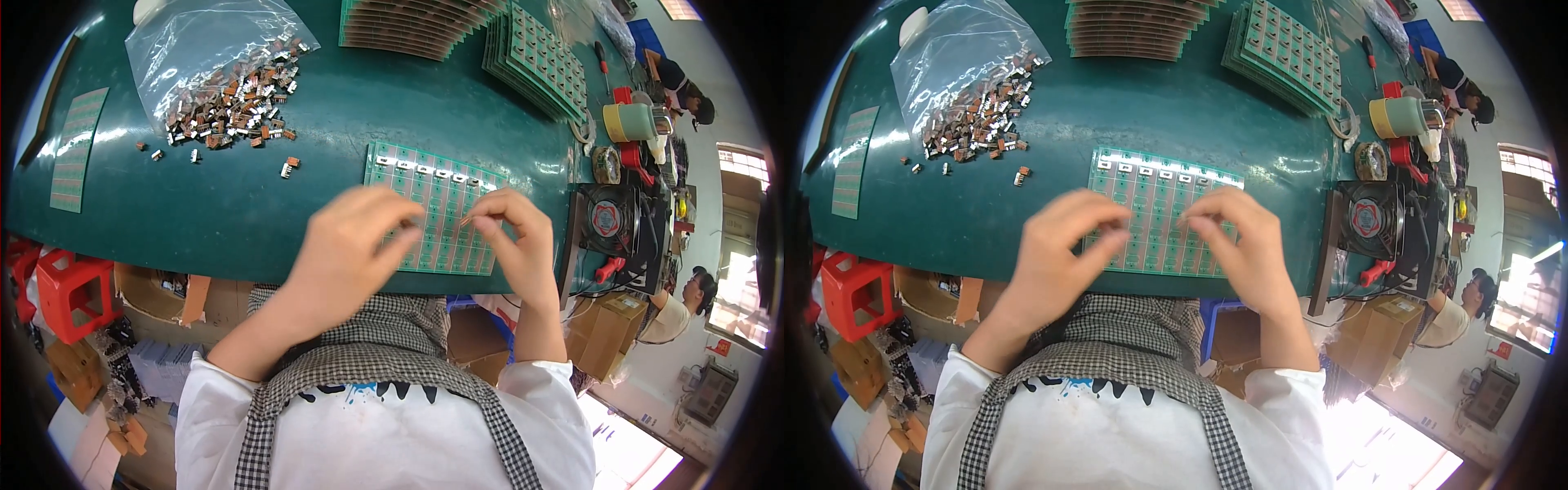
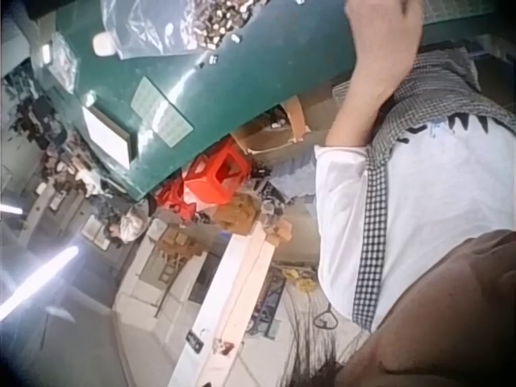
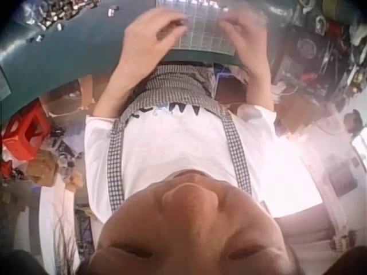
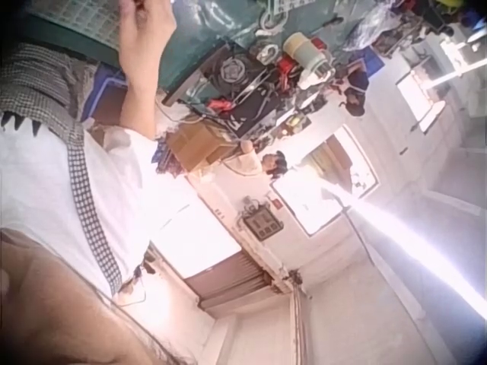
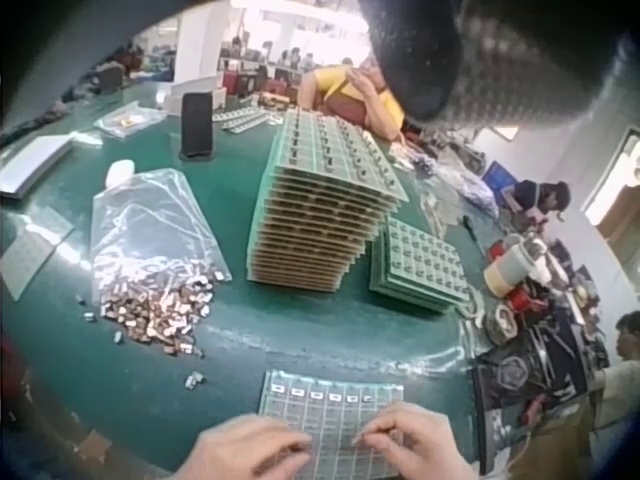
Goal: The person inserts small electronic components into specified slots on green circuit board panels by hand.
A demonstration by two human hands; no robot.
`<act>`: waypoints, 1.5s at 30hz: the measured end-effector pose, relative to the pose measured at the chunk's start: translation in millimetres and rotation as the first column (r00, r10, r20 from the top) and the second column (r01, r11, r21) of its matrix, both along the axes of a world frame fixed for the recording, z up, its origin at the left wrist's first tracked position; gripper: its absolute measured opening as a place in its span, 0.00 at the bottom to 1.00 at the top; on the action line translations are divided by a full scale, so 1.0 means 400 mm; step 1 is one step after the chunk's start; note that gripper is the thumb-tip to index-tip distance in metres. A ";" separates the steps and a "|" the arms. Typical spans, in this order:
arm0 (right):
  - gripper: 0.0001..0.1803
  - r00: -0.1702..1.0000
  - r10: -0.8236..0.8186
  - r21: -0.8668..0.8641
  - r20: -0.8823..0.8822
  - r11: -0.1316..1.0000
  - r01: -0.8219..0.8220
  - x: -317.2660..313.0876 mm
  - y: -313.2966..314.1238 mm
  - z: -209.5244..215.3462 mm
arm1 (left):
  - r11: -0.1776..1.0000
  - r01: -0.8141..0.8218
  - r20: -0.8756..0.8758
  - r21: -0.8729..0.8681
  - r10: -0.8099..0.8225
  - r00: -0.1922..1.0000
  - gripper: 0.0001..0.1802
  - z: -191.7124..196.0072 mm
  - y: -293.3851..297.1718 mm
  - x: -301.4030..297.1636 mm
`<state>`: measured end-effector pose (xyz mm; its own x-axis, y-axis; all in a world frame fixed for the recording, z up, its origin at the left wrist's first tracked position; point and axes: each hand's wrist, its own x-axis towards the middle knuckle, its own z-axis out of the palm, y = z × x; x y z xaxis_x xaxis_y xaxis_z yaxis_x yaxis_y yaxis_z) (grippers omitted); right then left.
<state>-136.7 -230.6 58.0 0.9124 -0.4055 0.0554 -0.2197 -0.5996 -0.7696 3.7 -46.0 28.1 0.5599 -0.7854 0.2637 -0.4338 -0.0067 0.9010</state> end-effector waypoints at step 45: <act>0.06 0.990 0.070 -0.733 -0.121 0.667 -0.137 0.017 -0.070 -0.014 | 0.999 0.041 -0.051 -0.020 -0.042 0.998 0.14 -0.042 0.005 -0.044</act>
